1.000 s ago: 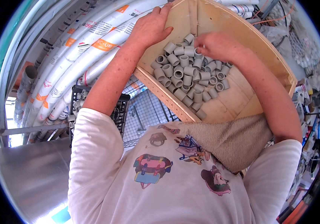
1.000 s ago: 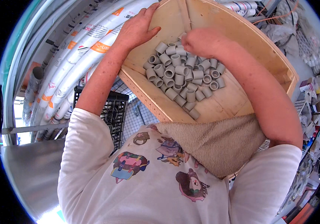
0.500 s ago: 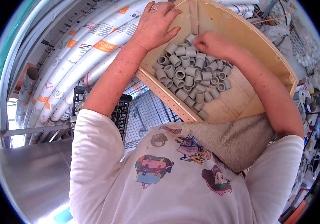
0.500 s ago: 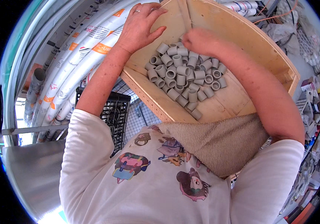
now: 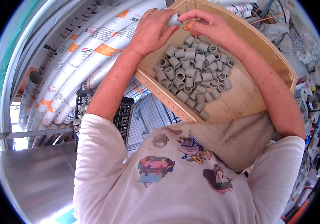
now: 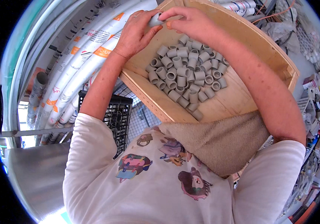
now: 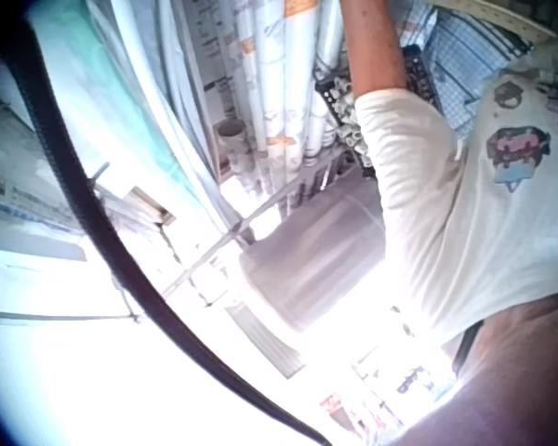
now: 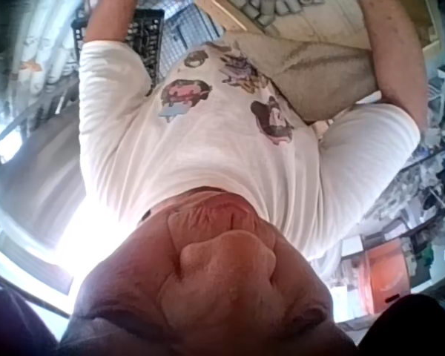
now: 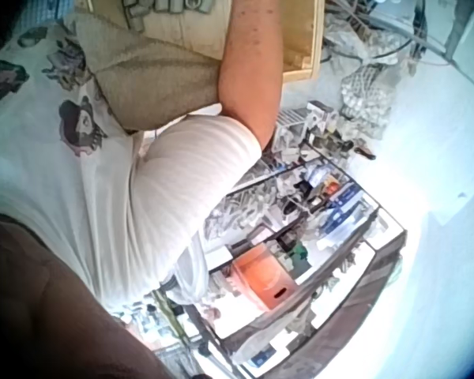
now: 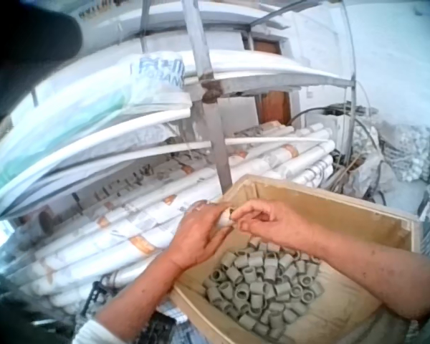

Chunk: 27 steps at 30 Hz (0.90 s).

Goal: The person transfers small grey plastic pipe fittings from a wooden crate into a black plastic crate. They pick up the fittings one by one or in small handfuls and place them into the black crate, which is positioned on a shelf or rack.

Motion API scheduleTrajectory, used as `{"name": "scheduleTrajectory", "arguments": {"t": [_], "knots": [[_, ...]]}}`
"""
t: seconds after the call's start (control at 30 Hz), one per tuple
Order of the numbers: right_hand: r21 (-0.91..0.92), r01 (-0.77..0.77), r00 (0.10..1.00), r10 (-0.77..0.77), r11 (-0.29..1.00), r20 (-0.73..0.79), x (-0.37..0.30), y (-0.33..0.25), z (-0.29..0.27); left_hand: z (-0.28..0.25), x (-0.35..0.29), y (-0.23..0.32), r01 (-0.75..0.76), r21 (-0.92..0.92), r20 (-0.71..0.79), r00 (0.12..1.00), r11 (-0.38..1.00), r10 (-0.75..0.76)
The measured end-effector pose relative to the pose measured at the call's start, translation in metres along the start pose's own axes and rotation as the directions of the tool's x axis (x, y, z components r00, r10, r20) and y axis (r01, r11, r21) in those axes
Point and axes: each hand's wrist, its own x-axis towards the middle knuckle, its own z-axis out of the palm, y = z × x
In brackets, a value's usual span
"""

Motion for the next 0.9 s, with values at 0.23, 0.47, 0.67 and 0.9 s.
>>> {"name": "scheduleTrajectory", "arguments": {"t": [0.23,0.47,0.67,0.9], "knots": [[-0.300,-0.257,0.892,0.346,0.918,0.293,-0.002,0.038,-0.002,-0.054,-0.045,-0.021,0.269,0.029,-0.185,0.948,0.963,-0.259],[-0.643,-0.227,0.626,0.616,0.731,0.479,-0.023,0.058,0.034,-0.116,-0.176,-0.041,0.563,0.164,-0.128,0.826,0.810,-0.549],[-0.592,-0.289,0.596,0.625,0.752,0.503,-0.026,0.057,0.031,-0.141,-0.310,-0.050,0.795,0.368,-0.119,0.555,0.482,-0.824],[-0.565,-0.308,0.614,0.614,0.765,0.496,-0.024,0.056,0.038,-0.129,-0.428,-0.056,0.685,0.587,0.036,0.511,0.432,-0.859]]}}
